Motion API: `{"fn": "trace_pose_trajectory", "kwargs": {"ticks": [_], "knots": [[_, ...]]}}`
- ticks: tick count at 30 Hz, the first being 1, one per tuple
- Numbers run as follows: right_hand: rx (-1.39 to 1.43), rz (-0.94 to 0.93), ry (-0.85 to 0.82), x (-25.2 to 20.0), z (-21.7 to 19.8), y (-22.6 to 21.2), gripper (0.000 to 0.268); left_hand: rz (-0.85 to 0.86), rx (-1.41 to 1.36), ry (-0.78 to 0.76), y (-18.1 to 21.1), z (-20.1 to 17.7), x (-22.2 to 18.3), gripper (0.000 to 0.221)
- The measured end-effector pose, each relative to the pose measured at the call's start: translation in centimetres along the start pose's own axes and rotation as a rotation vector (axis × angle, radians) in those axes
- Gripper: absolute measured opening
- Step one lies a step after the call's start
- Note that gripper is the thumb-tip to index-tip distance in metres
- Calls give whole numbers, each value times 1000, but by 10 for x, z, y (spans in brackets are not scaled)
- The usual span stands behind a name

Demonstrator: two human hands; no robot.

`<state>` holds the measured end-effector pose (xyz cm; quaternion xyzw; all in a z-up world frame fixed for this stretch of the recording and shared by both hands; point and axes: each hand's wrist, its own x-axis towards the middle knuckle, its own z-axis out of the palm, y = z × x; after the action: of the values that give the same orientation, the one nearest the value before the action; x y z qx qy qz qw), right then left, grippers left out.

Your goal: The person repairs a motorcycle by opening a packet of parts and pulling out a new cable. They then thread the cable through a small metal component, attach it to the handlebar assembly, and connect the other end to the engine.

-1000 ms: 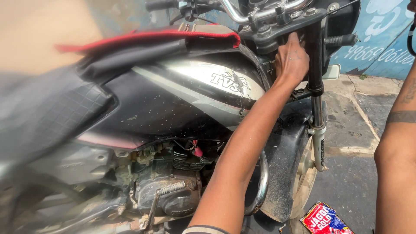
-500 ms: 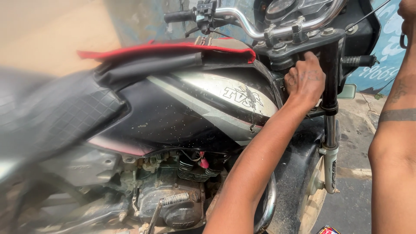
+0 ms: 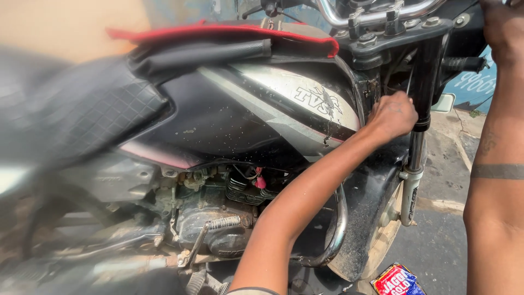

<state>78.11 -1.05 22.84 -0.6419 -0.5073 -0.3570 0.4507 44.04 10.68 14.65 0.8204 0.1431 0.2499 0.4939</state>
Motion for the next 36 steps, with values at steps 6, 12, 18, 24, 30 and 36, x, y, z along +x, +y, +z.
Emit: {"fn": "trace_pose_trajectory", "kwargs": {"ticks": [6,12,18,24,30,36], "knots": [[-400,190,-200,-8,8,-239,34,126,-75,72,-11,-9,-84,32],[-201,-54,-527,-84,-2,-329,22,102,-54,67,-34,-57,-180,26],[-197,-174,-749,-137,-23,-364,42,126,34,9,-58,-86,-262,23],[-289,-132,-674,-196,-57,-365,27,86,14,30,-64,-113,-293,22],[-464,-132,-707,-237,-75,-365,33,93,20,-12,-59,-99,-297,25],[-604,-34,-1098,-250,-82,-342,100,89,12,21,-48,-85,-305,26]]}}
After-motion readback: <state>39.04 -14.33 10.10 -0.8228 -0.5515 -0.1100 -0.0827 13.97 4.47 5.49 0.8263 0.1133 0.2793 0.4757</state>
